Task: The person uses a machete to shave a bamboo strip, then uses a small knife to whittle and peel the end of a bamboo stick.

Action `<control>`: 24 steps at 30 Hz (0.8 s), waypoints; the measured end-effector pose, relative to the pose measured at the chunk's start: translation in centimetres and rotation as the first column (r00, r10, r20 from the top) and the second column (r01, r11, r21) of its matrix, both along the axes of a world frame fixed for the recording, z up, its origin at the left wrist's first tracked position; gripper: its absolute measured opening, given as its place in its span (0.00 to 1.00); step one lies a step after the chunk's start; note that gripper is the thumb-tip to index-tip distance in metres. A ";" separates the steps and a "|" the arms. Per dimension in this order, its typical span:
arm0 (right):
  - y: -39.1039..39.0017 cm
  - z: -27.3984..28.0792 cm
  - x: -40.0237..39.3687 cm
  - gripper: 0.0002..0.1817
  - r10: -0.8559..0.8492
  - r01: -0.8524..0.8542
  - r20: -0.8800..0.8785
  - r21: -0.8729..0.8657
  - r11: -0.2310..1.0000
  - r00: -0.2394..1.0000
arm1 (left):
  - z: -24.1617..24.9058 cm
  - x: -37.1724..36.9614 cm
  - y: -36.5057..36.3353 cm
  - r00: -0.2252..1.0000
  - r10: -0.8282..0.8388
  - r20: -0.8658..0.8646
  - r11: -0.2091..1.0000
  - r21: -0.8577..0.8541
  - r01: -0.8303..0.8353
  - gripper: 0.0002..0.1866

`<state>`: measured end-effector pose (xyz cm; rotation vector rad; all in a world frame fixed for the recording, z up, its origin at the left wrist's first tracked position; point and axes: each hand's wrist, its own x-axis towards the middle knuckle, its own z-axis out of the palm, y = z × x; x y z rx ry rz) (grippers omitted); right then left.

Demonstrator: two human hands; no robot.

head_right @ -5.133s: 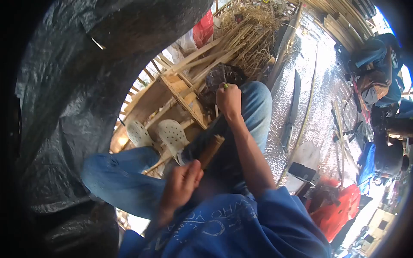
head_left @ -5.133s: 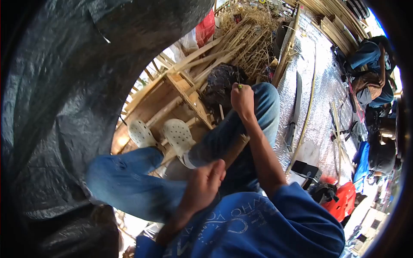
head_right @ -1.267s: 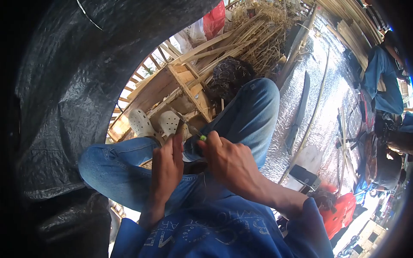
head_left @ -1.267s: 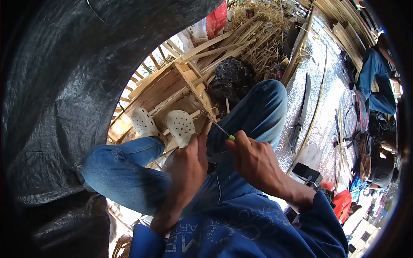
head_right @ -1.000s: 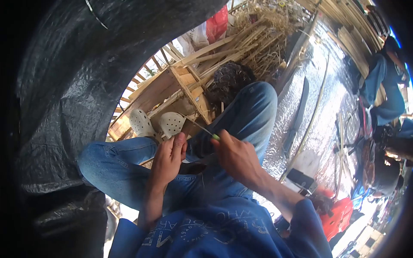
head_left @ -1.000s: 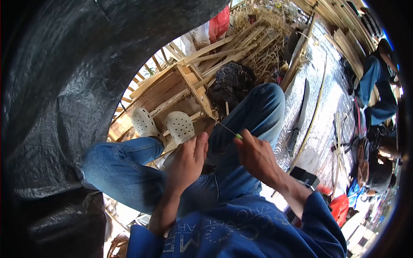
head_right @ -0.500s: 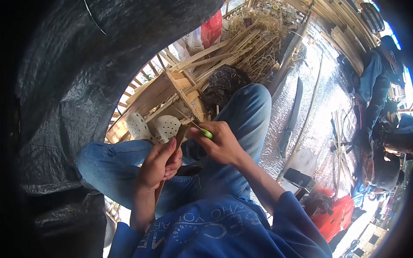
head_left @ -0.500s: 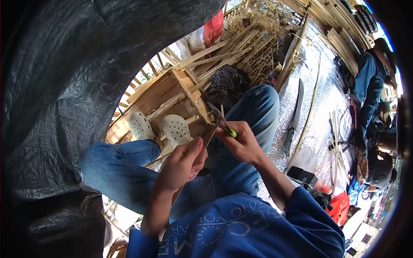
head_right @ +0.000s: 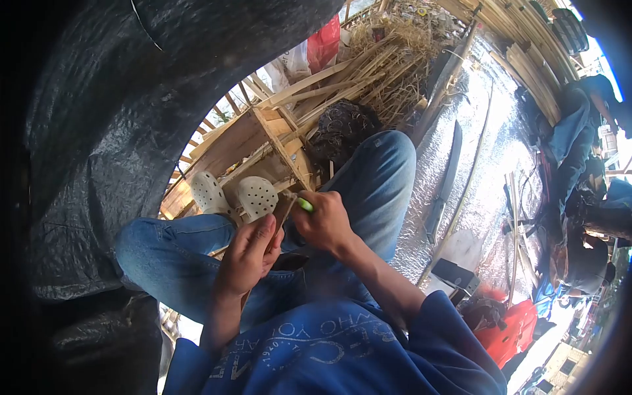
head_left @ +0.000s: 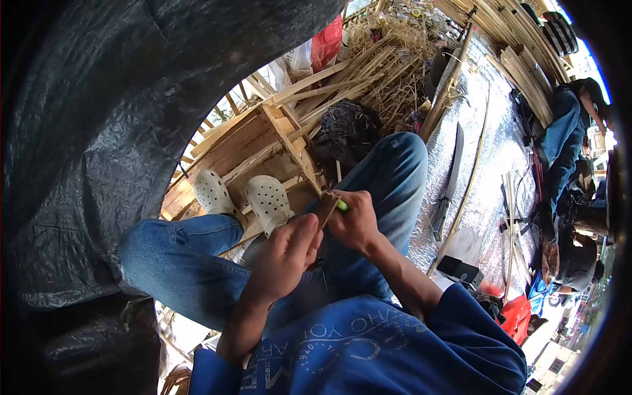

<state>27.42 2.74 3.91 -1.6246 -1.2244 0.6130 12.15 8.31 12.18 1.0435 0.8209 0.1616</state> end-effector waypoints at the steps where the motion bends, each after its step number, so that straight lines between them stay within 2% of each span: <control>1: 0.4 -1.1 -0.2 0.12 0.031 -0.030 0.030 -0.010 0.999 0.999 | 0.3 -0.1 0.1 1.000 -0.003 0.000 1.000 -0.002 0.003 0.21; 2: 0.8 -1.4 -0.5 0.13 0.060 -0.059 0.057 -0.019 0.998 0.997 | 0.5 -0.2 0.2 1.000 -0.010 0.021 0.999 -0.043 0.010 0.21; 4: 1.1 -1.2 -0.6 0.14 0.006 -0.007 -0.012 -0.068 0.998 1.000 | 0.4 -0.4 0.5 0.999 -0.012 0.046 0.997 -0.079 0.016 0.21; 6: 1.1 -0.5 -0.4 0.15 -0.222 0.216 -0.243 -0.054 0.975 0.944 | -0.6 -0.3 0.2 0.999 0.020 0.038 0.999 0.027 -0.021 0.20; 7: 0.6 1.7 0.3 0.08 -0.174 0.170 -0.048 -0.076 0.982 0.984 | -1.0 -0.2 0.1 1.000 0.029 0.012 0.993 0.115 -0.030 0.21; 8: 0.8 1.7 0.4 0.08 -0.167 0.164 -0.044 -0.076 0.984 0.985 | -1.0 -0.2 0.2 0.999 0.036 0.016 0.993 0.114 -0.037 0.21; 10: 0.6 1.8 0.5 0.11 0.013 -0.012 0.046 -0.010 1.000 0.999 | -0.9 -0.2 0.1 0.999 0.032 0.007 0.993 0.114 -0.032 0.21; 11: 1.1 0.2 0.2 0.12 0.027 -0.007 0.083 -0.235 0.972 0.996 | -0.5 -0.2 -0.1 1.000 0.025 0.008 0.994 0.106 -0.025 0.21; 12: 0.8 0.2 0.4 0.12 0.018 0.002 0.085 -0.236 0.972 0.996 | 0.1 -0.2 0.0 1.000 0.026 0.005 0.998 0.055 -0.026 0.21; 15: -0.1 0.4 1.6 0.12 -0.157 0.139 -0.059 -0.242 0.960 0.986 | -0.3 -0.4 0.5 1.000 0.025 0.007 0.999 -0.024 -0.025 0.21; 16: -0.5 1.3 2.4 0.15 -0.221 0.206 -0.023 -0.276 0.939 0.975 | -0.6 -0.6 0.3 0.999 0.034 0.011 0.997 -0.074 -0.033 0.21; 17: -1.1 2.1 3.3 0.14 -0.259 0.264 0.051 -0.236 0.935 0.965 | -0.5 -0.6 0.4 0.999 0.033 0.038 0.991 -0.131 -0.028 0.21; 18: -2.1 1.7 4.7 0.11 -0.325 0.328 0.047 -0.173 0.929 0.945 | -0.4 -0.7 0.5 0.999 0.026 0.045 0.991 -0.133 -0.020 0.21; 19: -2.7 3.1 5.7 0.10 -0.416 0.407 -0.004 -0.203 0.891 0.909 | -0.2 -0.8 0.5 0.998 0.044 0.053 0.982 -0.185 -0.034 0.20; 20: -3.8 3.1 7.4 0.11 -0.490 0.500 0.102 -0.131 0.856 0.866 | -0.1 -0.9 0.4 0.997 0.054 0.063 0.971 -0.238 -0.038 0.20; 21: -4.7 2.6 9.2 0.12 -0.547 0.566 0.160 -0.122 0.815 0.822 | 0.0 -1.0 0.2 0.995 0.085 0.058 0.967 -0.244 -0.068 0.19; 22: -5.8 1.4 11.1 0.14 -0.601 0.632 0.219 -0.108 0.768 0.769 | 0.1 -1.2 0.0 0.996 0.050 0.074 0.968 -0.250 -0.030 0.19; 24: -10.5 -5.6 16.1 0.16 -0.387 0.649 0.699 -0.145 0.747 0.601 | 0.2 -1.5 0.0 0.986 0.107 0.124 0.968 -0.241 -0.075 0.17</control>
